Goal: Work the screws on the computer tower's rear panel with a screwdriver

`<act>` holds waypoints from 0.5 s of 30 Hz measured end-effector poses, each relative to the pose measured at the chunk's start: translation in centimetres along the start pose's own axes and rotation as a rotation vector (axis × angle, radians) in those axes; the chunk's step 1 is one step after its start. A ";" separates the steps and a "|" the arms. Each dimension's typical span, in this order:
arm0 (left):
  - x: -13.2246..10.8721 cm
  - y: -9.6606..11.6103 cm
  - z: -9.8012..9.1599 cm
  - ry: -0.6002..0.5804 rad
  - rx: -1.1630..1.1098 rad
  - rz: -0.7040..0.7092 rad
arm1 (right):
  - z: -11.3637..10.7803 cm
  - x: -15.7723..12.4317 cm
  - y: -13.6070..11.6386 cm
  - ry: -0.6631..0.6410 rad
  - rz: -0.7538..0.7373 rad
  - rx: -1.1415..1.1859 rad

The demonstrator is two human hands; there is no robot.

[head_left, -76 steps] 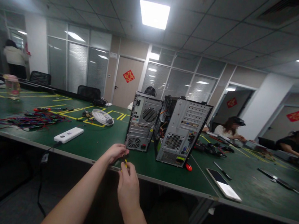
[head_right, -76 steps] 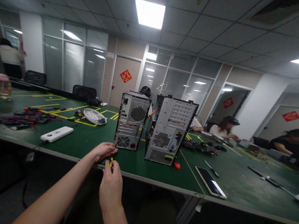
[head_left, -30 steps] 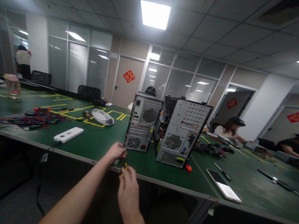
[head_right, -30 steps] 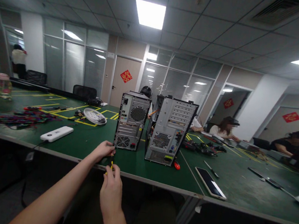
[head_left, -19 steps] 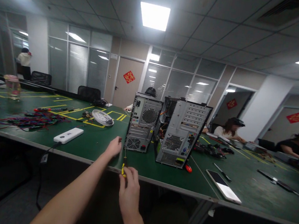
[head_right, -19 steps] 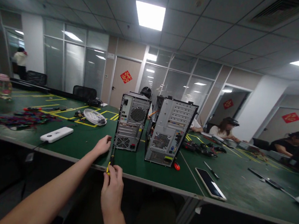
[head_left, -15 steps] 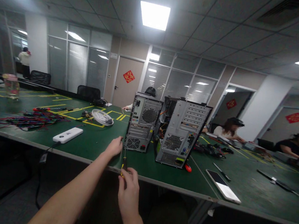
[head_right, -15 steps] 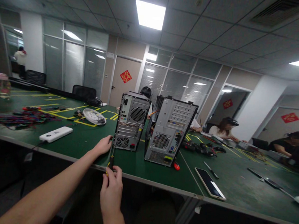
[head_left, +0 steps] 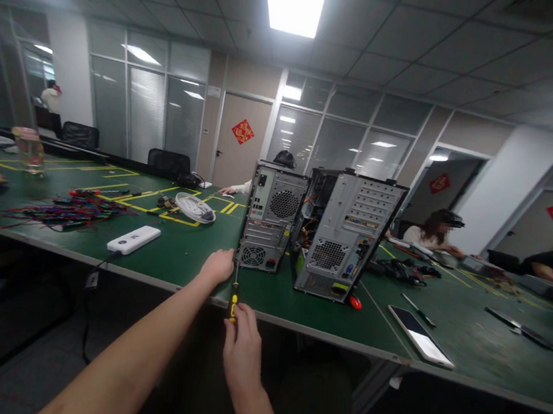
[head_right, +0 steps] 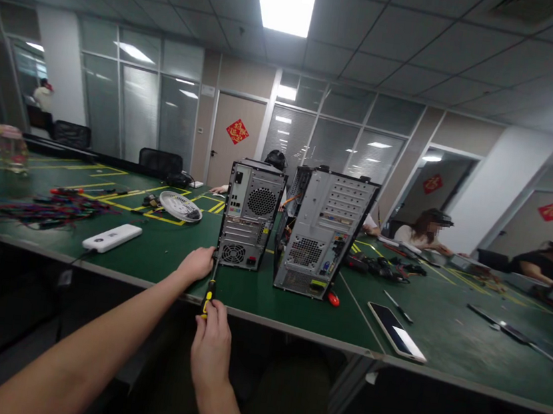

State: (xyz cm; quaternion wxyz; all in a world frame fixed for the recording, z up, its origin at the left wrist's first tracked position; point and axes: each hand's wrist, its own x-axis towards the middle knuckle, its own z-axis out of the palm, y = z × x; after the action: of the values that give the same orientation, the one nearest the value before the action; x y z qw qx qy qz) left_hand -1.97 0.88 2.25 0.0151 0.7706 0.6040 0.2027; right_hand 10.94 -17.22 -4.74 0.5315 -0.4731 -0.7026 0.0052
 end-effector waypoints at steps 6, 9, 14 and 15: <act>0.1 0.0 0.0 0.015 0.008 -0.013 | -0.2 -0.1 0.1 -0.044 -0.032 -0.046; 0.2 0.0 0.1 0.008 0.035 -0.008 | -0.2 -0.2 0.2 -0.056 -0.052 -0.061; 0.2 -0.1 0.0 0.000 0.089 -0.024 | 0.1 -0.2 0.3 -0.073 -0.067 -0.118; 0.2 -0.1 -0.1 -0.004 0.098 -0.031 | 0.2 -0.2 0.2 -0.072 -0.058 -0.127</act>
State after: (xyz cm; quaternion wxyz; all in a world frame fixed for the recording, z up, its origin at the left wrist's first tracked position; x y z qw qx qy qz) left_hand -2.00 1.05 2.34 -0.0181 0.7615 0.6249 0.1710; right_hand 10.95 -17.12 -5.07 0.4748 -0.4846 -0.7337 -0.0378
